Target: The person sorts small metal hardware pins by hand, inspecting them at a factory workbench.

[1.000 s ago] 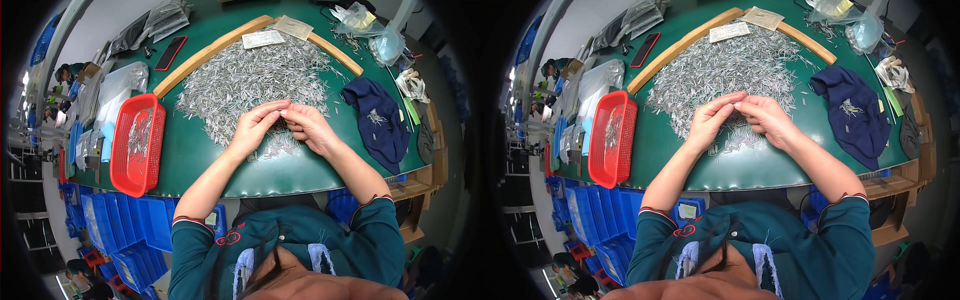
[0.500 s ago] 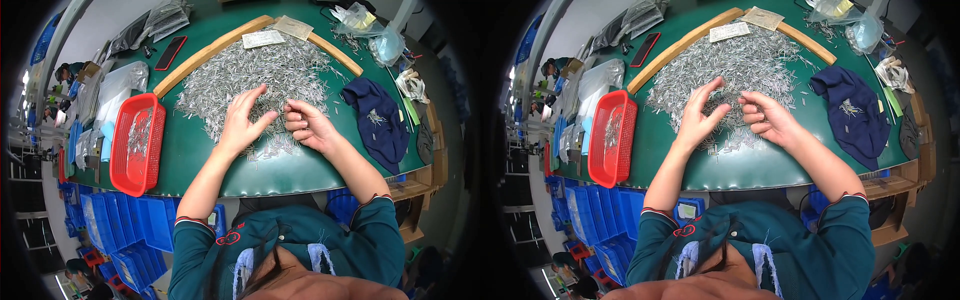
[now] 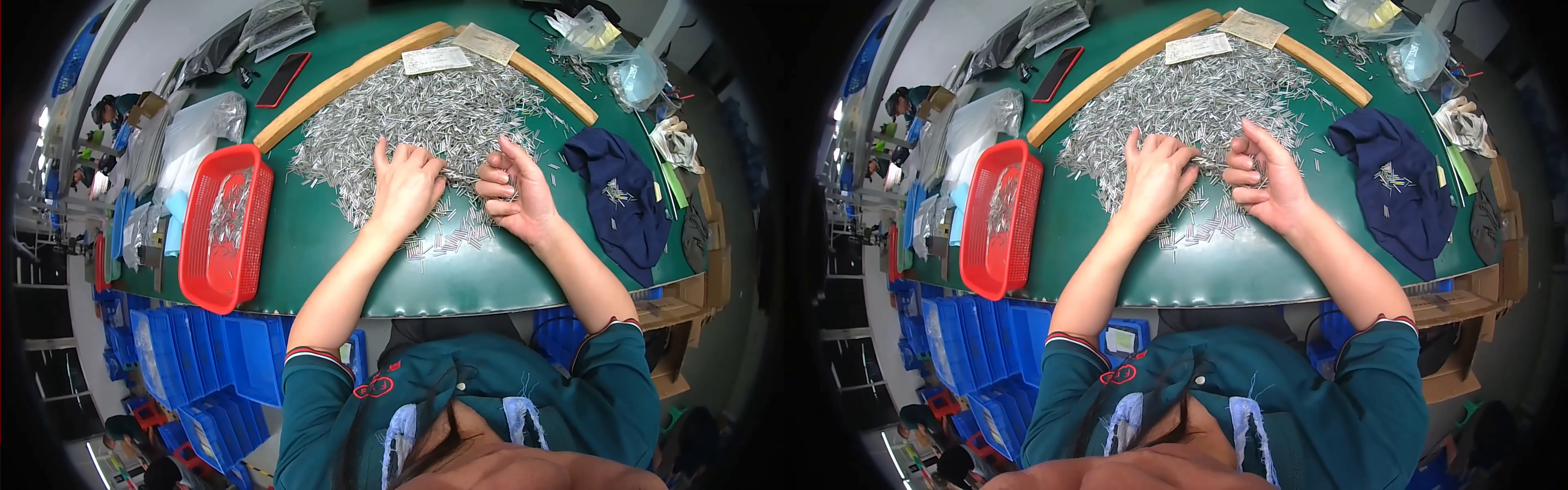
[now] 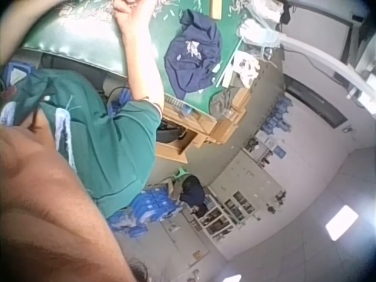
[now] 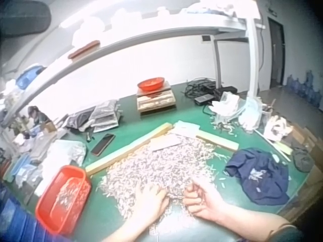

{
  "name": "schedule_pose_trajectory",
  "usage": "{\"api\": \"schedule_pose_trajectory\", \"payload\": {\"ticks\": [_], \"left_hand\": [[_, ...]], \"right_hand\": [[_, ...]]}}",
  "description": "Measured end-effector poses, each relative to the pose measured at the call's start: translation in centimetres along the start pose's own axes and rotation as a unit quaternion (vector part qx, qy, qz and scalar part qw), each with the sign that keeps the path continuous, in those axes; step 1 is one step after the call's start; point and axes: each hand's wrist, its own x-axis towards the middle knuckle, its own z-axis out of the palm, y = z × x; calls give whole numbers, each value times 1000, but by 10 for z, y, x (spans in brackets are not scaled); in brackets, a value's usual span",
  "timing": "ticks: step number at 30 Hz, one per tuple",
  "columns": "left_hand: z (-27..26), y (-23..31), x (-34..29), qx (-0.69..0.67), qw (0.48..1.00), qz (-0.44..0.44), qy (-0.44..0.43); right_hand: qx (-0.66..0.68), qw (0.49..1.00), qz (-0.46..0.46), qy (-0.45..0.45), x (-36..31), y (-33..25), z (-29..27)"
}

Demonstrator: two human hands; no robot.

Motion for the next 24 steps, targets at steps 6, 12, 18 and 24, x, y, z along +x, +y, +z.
{"api": "schedule_pose_trajectory", "payload": {"ticks": [6,12,18,24], "left_hand": [[-6,-3,-1,-83,995,-30,52],[-15,8,-2,-213,971,-48,95],[-8,11,-5,-308,944,-58,107],[-9,17,-5,-427,896,-113,52]], "right_hand": [[-147,988,-8,50,-5,4,9],[-325,941,-55,76,-6,14,9],[-381,907,-162,71,-7,20,13],[-450,855,-254,40,-1,21,-3]]}}
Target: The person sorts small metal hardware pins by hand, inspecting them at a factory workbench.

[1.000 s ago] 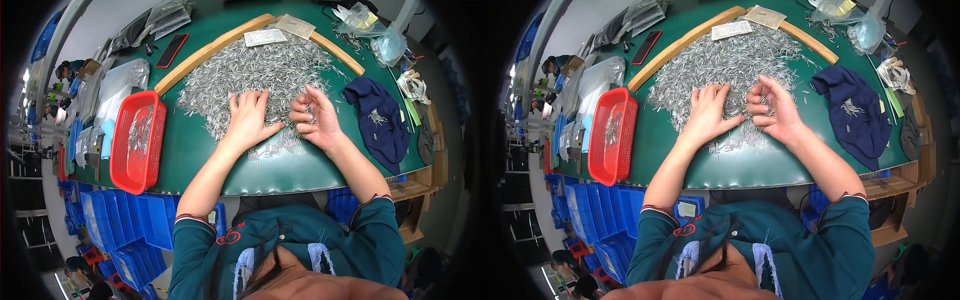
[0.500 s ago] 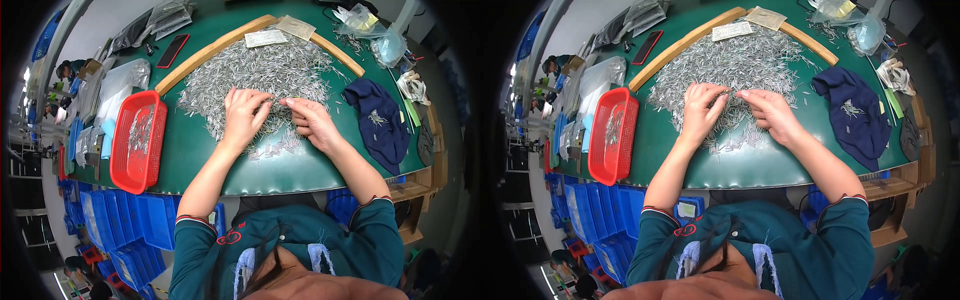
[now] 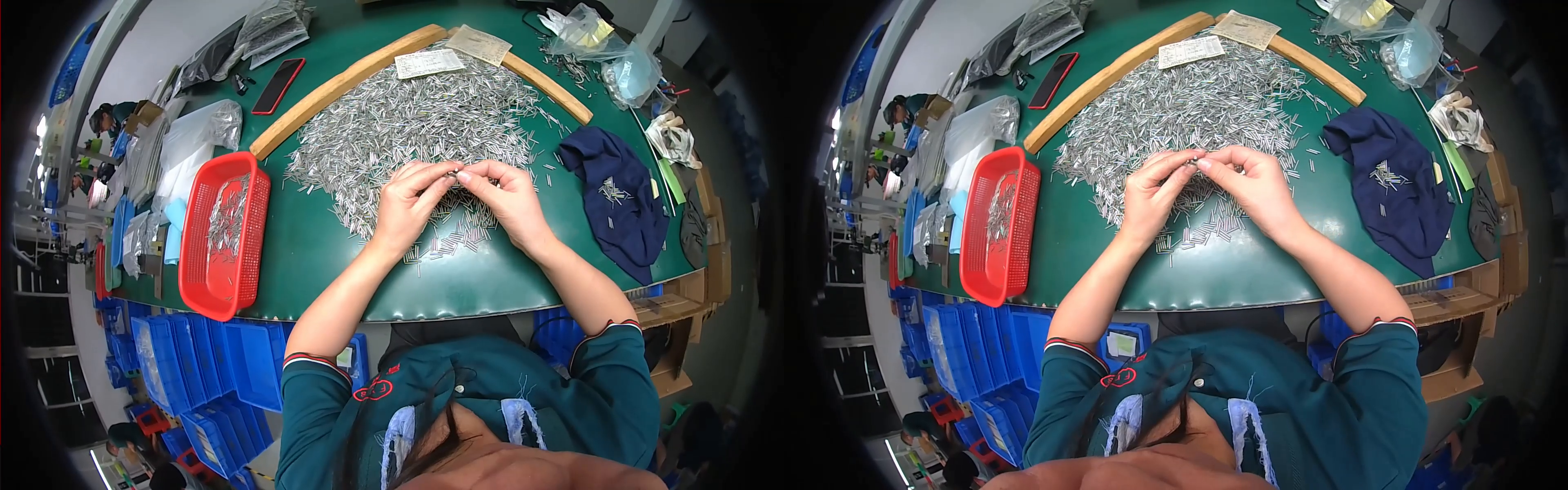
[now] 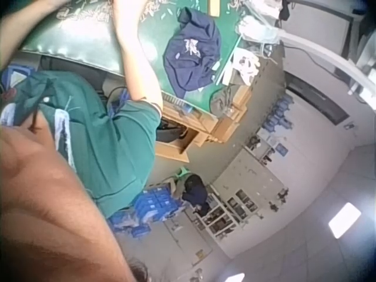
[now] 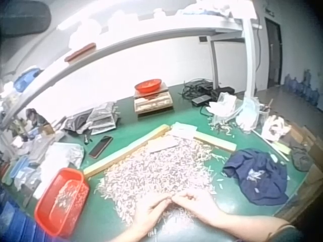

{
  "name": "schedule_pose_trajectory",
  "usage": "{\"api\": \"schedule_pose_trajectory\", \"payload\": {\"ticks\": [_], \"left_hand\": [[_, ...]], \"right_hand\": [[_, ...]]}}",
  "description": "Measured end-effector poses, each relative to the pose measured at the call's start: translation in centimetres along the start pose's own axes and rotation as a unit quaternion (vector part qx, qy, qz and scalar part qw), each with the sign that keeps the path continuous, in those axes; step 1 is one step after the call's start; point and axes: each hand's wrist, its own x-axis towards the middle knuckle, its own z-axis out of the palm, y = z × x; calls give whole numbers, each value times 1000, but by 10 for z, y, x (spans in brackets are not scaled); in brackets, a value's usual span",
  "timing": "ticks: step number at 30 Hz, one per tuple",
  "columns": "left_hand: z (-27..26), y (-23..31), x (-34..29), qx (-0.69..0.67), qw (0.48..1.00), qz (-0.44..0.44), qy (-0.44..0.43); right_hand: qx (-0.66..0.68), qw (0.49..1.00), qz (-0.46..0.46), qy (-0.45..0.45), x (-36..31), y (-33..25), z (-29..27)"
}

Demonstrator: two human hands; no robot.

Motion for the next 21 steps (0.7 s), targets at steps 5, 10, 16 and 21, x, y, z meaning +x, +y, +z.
{"api": "schedule_pose_trajectory", "payload": {"ticks": [5,10,16,21], "left_hand": [[1,1,-1,-16,1000,2,11],[1,-2,-4,-82,995,-51,8],[-1,1,-4,-47,997,-57,1],[0,0,-4,-30,999,-27,4]], "right_hand": [[-31,999,-3,-17,-1,-4,-1],[-136,989,-52,-14,-4,-9,0],[-241,961,-138,8,-4,-14,1],[-288,943,-166,25,-4,-16,1]]}}
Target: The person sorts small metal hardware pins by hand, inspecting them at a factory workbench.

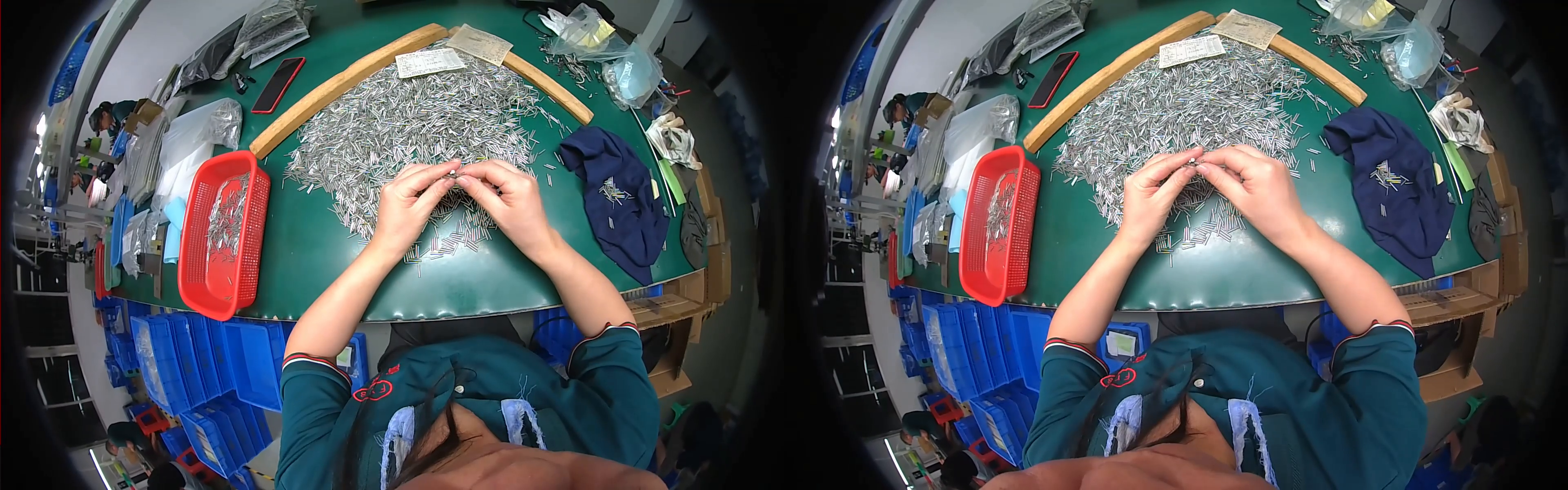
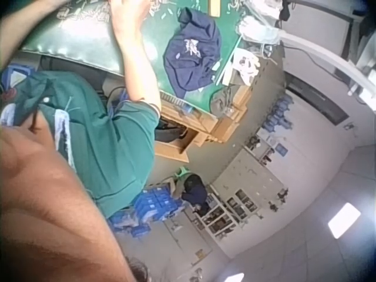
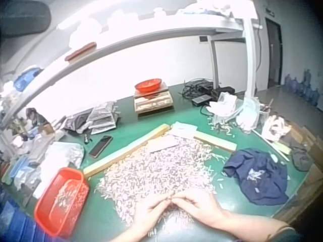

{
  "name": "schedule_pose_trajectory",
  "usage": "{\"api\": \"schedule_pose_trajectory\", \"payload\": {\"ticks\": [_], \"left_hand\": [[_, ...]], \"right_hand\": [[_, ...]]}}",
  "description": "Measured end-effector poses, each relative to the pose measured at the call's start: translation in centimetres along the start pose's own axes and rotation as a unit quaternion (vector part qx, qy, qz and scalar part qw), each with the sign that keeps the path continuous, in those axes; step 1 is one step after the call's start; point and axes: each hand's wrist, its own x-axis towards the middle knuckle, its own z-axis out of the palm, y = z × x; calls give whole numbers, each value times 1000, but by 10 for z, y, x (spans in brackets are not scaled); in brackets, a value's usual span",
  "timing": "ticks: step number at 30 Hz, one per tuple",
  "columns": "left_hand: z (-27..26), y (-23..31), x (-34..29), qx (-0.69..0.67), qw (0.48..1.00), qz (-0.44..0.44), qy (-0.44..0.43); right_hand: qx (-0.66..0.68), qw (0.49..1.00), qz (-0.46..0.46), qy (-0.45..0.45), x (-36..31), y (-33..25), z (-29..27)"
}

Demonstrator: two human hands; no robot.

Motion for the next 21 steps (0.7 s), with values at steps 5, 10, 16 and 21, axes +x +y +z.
{"api": "schedule_pose_trajectory", "payload": {"ticks": [5,10,16,21], "left_hand": [[0,0,0,-25,1000,0,-5],[0,3,2,-10,1000,5,-18],[0,4,2,-11,1000,25,-11],[0,3,1,-8,1000,28,-10]], "right_hand": [[-59,998,-28,-3,0,-3,-2],[-93,994,-61,12,0,0,-2],[-83,996,-39,4,0,0,-3],[-44,999,-11,-17,0,-2,-4]]}}
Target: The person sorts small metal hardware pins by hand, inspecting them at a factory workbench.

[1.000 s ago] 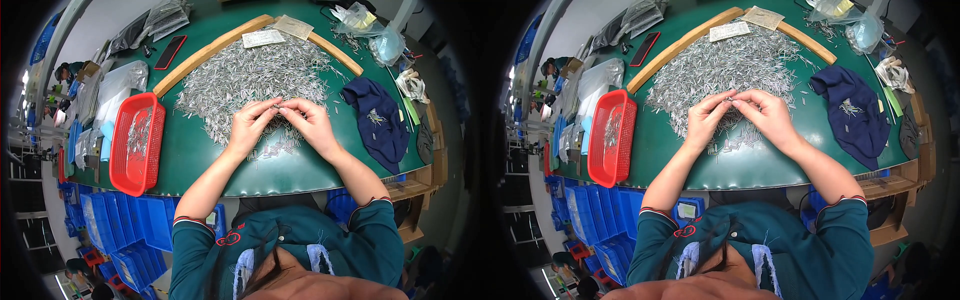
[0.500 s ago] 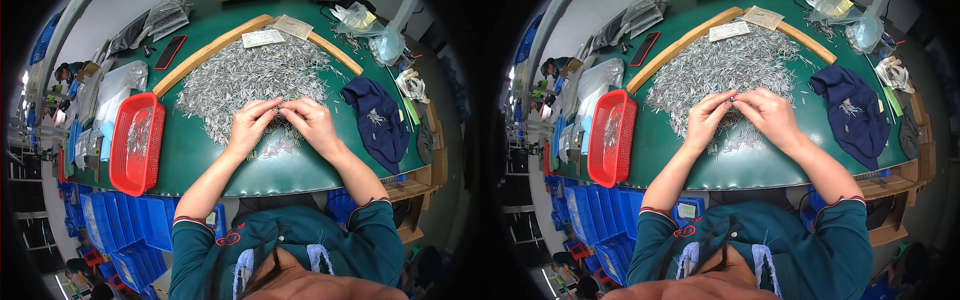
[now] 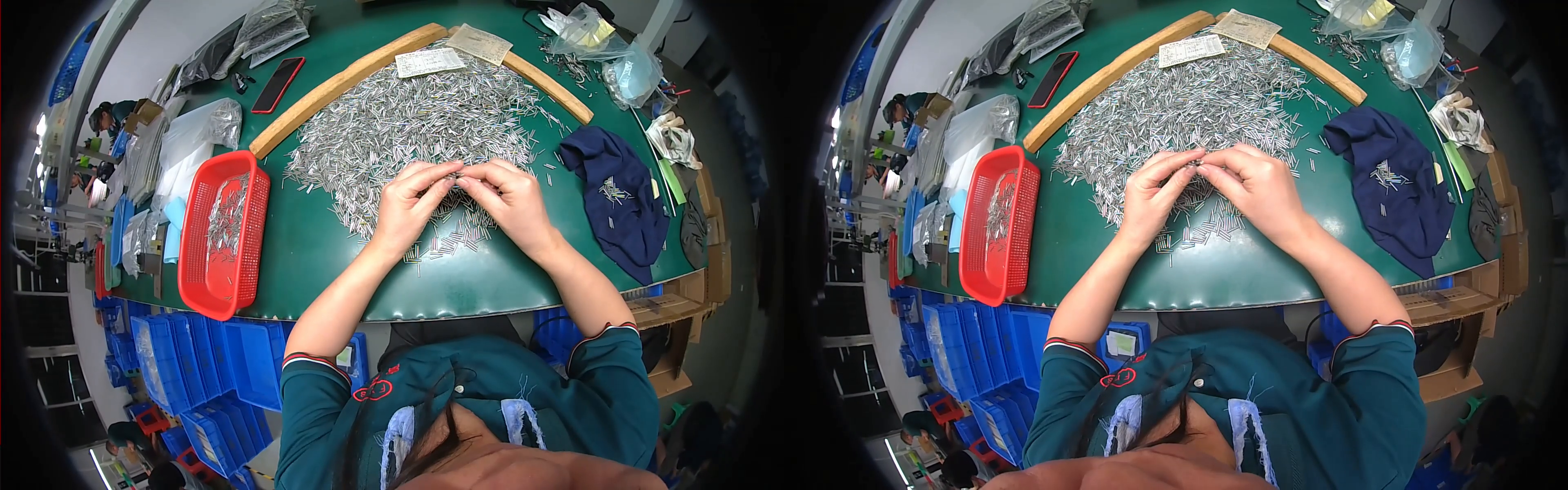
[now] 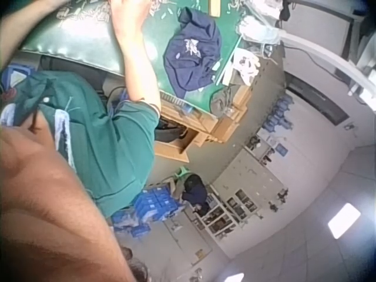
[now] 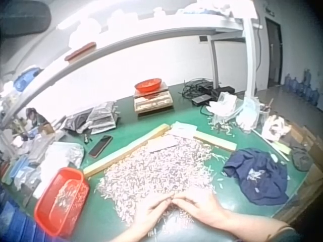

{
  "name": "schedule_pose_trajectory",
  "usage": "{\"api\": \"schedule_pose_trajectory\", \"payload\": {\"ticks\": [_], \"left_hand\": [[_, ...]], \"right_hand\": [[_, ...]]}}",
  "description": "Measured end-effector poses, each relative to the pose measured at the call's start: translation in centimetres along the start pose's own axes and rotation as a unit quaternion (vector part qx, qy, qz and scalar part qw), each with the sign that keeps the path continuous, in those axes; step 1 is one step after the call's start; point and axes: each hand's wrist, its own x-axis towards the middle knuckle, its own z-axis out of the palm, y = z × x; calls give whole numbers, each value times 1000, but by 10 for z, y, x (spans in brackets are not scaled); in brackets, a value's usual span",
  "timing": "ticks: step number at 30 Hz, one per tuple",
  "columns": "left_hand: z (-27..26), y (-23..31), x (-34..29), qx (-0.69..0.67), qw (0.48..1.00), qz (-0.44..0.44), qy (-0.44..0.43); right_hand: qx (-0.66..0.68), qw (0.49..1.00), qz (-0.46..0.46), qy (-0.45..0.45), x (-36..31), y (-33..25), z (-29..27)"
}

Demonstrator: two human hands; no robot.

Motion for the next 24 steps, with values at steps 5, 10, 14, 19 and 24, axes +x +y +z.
{"api": "schedule_pose_trajectory", "payload": {"ticks": [5,10,14,19,24], "left_hand": [[0,-1,1,-7,999,-36,-9],[2,0,0,-31,999,-33,3],[2,-3,1,-2,1000,-19,9],[1,0,0,169,982,76,23],[2,7,1,292,941,169,-8]], "right_hand": [[12,1000,3,11,1,3,3],[-32,999,-30,15,0,1,2],[10,1000,-11,9,-2,6,7],[55,996,59,-22,-2,3,9],[231,966,116,-20,0,11,11]]}}
